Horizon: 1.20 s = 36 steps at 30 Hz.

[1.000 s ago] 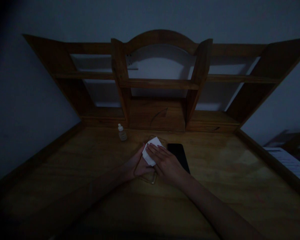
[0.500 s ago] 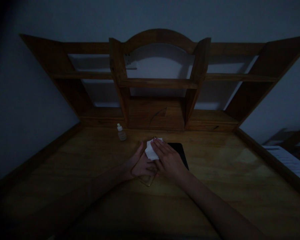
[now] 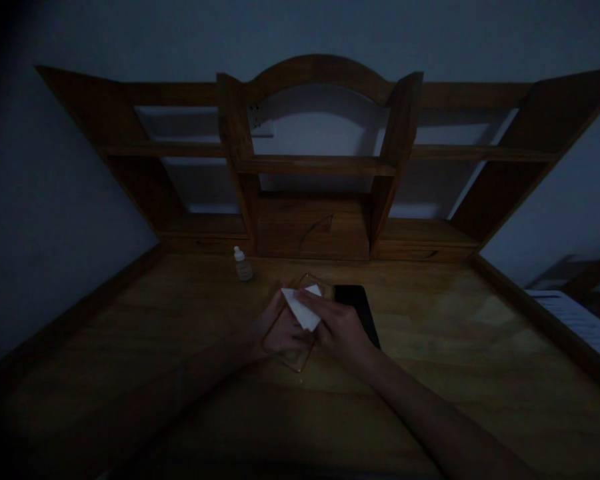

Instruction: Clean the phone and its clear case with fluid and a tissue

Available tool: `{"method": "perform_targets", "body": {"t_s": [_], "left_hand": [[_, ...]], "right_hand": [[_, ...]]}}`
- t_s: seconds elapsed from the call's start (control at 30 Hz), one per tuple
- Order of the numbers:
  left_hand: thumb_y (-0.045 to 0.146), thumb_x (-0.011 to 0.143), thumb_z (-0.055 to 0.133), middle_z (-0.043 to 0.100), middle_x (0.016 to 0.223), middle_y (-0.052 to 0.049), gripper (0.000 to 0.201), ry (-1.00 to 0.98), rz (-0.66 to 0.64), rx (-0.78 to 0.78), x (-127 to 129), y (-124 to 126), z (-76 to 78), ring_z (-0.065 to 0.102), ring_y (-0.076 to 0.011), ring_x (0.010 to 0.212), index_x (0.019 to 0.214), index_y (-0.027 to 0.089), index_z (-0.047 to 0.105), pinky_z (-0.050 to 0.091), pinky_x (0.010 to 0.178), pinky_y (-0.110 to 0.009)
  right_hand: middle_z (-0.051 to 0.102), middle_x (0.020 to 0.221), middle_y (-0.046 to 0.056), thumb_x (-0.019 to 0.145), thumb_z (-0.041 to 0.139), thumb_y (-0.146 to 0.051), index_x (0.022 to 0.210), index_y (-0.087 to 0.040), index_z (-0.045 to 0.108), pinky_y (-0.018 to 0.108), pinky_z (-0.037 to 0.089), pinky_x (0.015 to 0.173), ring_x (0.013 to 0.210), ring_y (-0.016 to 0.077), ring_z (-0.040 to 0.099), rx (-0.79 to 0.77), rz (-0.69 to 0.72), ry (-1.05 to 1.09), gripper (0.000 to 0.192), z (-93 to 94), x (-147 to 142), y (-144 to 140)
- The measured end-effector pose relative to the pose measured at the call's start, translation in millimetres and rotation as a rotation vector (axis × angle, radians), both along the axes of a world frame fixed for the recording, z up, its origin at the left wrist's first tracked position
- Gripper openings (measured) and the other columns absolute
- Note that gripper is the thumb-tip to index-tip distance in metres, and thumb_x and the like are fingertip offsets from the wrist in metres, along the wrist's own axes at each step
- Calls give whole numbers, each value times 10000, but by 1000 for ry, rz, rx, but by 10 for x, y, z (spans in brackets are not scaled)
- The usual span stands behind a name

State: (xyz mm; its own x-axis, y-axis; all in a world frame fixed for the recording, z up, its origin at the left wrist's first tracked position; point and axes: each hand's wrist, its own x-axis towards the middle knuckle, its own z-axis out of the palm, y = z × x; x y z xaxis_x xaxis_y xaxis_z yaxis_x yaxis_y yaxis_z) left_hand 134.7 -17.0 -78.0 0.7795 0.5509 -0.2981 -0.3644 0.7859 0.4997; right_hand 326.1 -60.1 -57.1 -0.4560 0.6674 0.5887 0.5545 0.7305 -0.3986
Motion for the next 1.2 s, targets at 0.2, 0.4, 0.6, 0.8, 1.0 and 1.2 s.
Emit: {"method": "perform_targets", "body": {"t_s": [0.2, 0.4, 0.6, 0.8, 1.0, 1.2], "left_hand": [[767, 871, 220, 664, 1110, -194, 803, 35, -64, 84, -16, -40, 101, 667, -340, 1035, 1496, 263, 210, 520, 796, -505], [791, 856, 217, 677, 1105, -183, 829, 65, -121, 168, -3, -87, 117, 664, -307, 1015, 1486, 255, 266, 528, 759, -421], [827, 823, 219, 667, 967, -137, 856, 64, -121, 100, 21, -96, 97, 665, -280, 905, 1400, 220, 396, 519, 747, -415], [845, 800, 217, 662, 993, -144, 890, 55, -127, 97, 40, -64, 67, 664, -296, 933, 1453, 250, 328, 513, 771, -467], [844, 802, 221, 660, 1060, -144, 896, 61, -126, 128, 24, -55, 35, 670, -298, 973, 1476, 262, 323, 523, 770, -423], [803, 843, 216, 681, 996, -109, 817, 72, -113, 171, 22, -116, 113, 676, -275, 955, 1491, 310, 285, 526, 770, -403]], "right_hand": [[418, 1532, -11, 859, 383, 5, 1494, -317, 378, 479, 401, 1149, 1371, 244, 455, 294, -275, 104, 712, 256, 189, -59], [419, 1533, 23, 804, 414, 23, 1493, -282, 381, 496, 395, 1151, 1399, 225, 418, 189, -147, -140, 754, 90, 197, 159], [430, 1525, 69, 874, 509, -117, 1383, -220, 524, 498, 396, 1144, 1416, 239, 392, 153, -210, -148, 519, 43, 98, 174], [411, 1535, 91, 900, 485, -118, 1402, -194, 500, 504, 409, 1130, 1413, 255, 397, 127, -233, -188, 507, 49, 80, 138], [293, 1596, 50, 909, 449, -58, 1516, -278, 323, 534, 383, 1145, 1460, 261, 298, 66, -228, -225, 658, 8, 53, 127], [302, 1592, 82, 899, 422, -37, 1523, -234, 312, 559, 323, 1175, 1468, 257, 278, 85, -198, -255, 663, -2, 75, 177]]}}
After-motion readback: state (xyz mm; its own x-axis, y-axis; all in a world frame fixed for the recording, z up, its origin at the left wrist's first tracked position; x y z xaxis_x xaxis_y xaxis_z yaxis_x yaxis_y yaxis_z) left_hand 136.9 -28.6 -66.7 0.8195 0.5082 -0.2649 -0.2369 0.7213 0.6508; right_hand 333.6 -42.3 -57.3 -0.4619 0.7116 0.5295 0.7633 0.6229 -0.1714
